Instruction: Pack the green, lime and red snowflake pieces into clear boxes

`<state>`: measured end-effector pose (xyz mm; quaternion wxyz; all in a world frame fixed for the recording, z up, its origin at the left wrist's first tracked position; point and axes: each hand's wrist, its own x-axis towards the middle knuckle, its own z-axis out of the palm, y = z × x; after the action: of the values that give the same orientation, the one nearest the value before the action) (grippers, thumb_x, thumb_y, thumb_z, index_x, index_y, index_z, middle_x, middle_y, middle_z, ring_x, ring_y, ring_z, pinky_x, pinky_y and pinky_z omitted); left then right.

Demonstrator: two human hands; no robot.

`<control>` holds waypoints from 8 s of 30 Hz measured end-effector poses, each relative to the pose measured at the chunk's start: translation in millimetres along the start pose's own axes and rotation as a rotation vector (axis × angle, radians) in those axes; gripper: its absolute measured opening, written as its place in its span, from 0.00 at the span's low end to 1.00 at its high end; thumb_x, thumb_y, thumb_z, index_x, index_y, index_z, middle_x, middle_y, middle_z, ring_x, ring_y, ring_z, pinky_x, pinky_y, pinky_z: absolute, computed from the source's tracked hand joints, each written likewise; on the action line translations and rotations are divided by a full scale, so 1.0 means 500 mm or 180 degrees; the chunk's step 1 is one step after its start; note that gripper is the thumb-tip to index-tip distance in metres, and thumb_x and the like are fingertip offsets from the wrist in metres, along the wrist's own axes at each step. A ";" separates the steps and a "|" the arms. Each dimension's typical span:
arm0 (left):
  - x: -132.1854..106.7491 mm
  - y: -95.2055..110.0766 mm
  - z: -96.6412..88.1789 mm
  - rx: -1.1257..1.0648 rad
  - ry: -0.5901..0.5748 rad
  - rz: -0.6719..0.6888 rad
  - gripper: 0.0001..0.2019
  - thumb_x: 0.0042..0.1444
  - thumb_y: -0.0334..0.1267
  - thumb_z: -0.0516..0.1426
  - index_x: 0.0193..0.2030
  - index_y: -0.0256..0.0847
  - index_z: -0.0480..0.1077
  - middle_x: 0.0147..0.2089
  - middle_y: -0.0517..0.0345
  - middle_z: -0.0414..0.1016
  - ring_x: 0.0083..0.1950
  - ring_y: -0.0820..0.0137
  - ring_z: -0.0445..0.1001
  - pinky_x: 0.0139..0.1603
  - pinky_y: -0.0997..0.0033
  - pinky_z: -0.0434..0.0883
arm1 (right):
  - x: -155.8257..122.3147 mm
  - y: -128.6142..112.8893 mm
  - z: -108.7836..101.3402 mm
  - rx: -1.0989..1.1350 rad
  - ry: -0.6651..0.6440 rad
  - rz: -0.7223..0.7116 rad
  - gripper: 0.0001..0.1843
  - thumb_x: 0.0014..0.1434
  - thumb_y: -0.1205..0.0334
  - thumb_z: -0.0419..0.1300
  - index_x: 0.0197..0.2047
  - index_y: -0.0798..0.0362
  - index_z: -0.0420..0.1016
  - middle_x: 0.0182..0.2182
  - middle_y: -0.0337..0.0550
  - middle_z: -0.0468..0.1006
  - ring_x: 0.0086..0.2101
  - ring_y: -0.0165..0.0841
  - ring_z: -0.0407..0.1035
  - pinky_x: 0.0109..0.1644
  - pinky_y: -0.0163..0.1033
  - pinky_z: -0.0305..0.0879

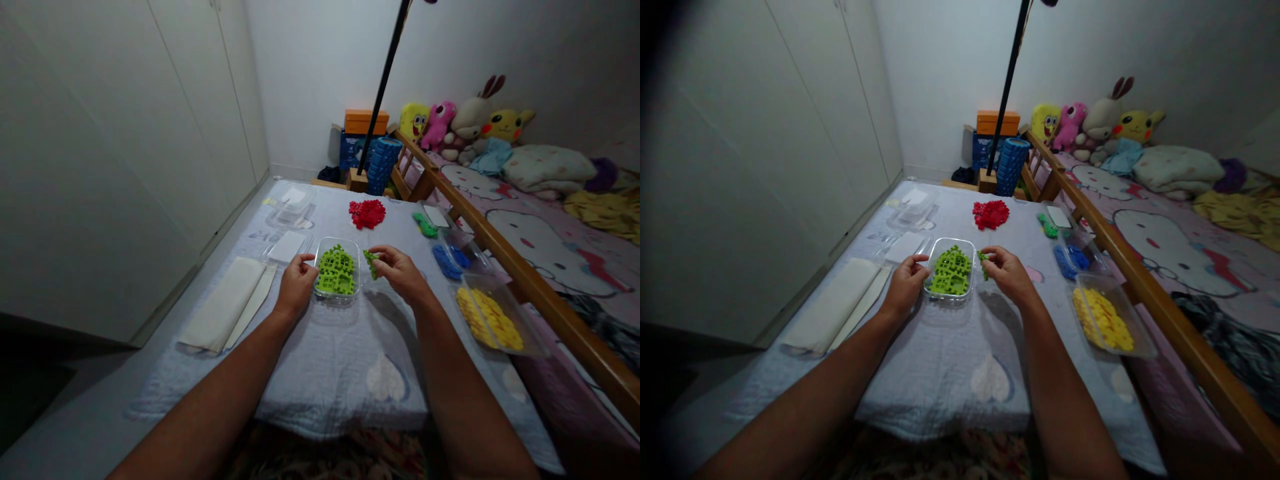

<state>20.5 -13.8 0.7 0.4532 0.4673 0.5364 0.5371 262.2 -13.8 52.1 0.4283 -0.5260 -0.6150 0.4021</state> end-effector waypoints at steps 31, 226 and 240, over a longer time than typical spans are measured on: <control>0.003 -0.007 0.001 -0.0071 -0.0216 -0.0027 0.18 0.54 0.44 0.59 0.49 0.39 0.73 0.28 0.65 0.68 0.29 0.71 0.68 0.33 0.72 0.66 | 0.018 -0.045 0.155 -0.3210 0.0388 -0.0780 0.11 0.68 0.56 0.62 0.45 0.50 0.85 0.55 0.54 0.79 0.56 0.51 0.61 0.61 0.60 0.53; -0.046 0.012 0.003 0.0916 -0.0342 0.0132 0.25 0.65 0.48 0.54 0.65 0.39 0.64 0.25 0.63 0.74 0.26 0.66 0.73 0.31 0.72 0.63 | -0.061 0.035 0.143 -0.0835 0.0856 0.0251 0.30 0.64 0.51 0.53 0.64 0.58 0.67 0.19 0.31 0.69 0.23 0.35 0.67 0.29 0.36 0.55; -0.052 0.029 0.008 0.1240 -0.0177 0.0170 0.23 0.66 0.45 0.52 0.65 0.38 0.68 0.23 0.62 0.71 0.27 0.63 0.74 0.31 0.70 0.63 | -0.061 0.027 0.146 -0.1062 0.0956 0.0304 0.30 0.65 0.51 0.52 0.65 0.59 0.68 0.19 0.33 0.69 0.22 0.36 0.65 0.30 0.37 0.54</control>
<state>28.4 -38.9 14.6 0.3545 0.5748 0.6049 0.4219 199.4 -45.4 13.5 0.4025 -0.6720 -0.5768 0.2319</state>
